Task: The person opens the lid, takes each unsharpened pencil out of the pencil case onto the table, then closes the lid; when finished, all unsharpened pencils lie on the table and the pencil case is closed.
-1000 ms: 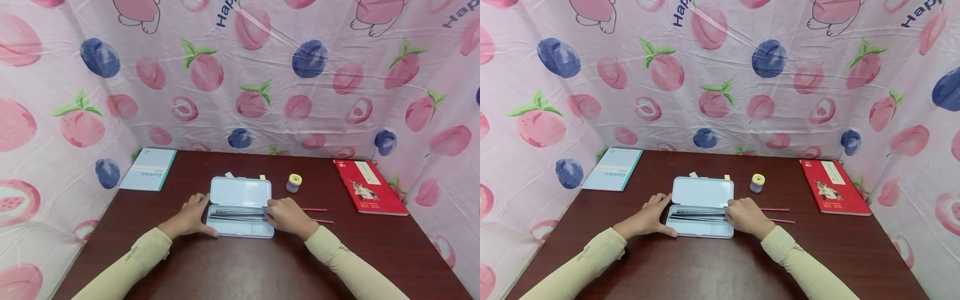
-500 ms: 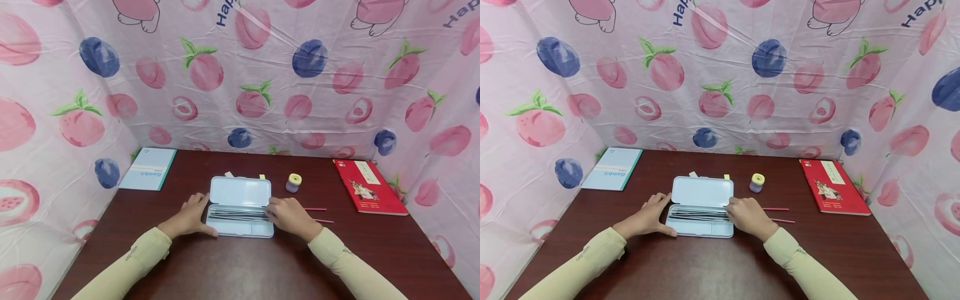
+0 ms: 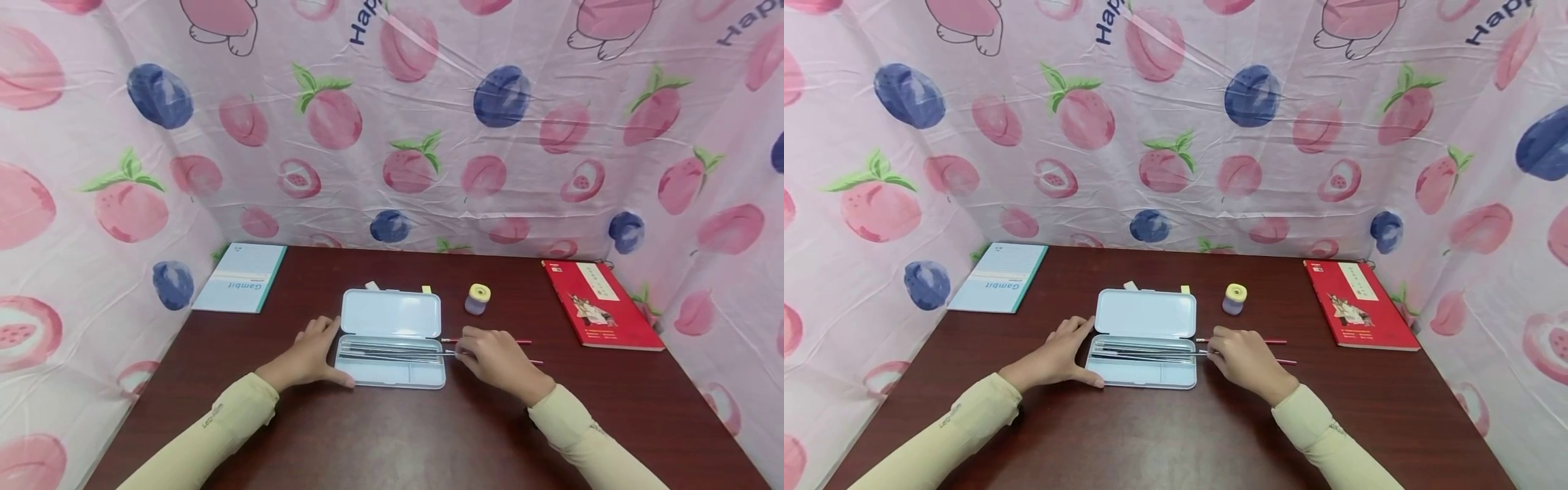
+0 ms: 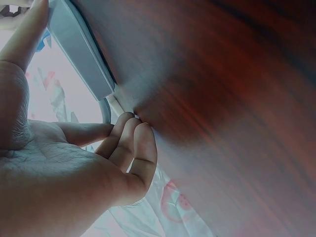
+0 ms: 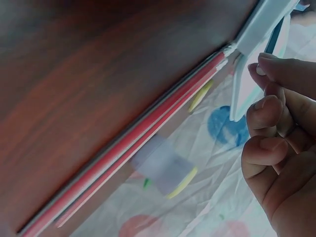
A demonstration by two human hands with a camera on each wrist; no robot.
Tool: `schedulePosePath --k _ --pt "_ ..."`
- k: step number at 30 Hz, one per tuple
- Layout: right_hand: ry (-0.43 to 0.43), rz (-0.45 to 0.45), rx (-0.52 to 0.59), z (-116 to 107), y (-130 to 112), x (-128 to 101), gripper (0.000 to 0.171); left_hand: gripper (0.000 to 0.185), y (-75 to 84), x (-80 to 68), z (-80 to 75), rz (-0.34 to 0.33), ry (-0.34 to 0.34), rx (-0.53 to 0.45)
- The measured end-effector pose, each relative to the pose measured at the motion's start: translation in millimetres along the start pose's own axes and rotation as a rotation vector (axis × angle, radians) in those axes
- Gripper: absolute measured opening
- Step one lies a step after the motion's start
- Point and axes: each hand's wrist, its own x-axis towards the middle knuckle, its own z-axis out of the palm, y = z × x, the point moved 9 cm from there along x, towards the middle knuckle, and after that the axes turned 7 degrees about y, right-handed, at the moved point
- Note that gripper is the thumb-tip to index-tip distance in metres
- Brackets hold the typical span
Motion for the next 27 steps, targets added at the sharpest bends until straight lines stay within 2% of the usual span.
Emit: schedulePosePath --k 12,21,27 --pt "-0.025 0.086 0.055 -5 25 -25 0.019 0.138 0.3 -0.5 0.3 -0.004 0.003 -0.002" --pt "0.035 0.035 0.066 -14 37 -47 0.02 0.139 -0.5 -0.5 0.9 -0.001 -0.001 -0.008" --pt "0.041 0.047 0.061 -20 49 -61 0.023 0.138 -0.3 -0.3 0.5 -0.003 -0.005 -0.011"
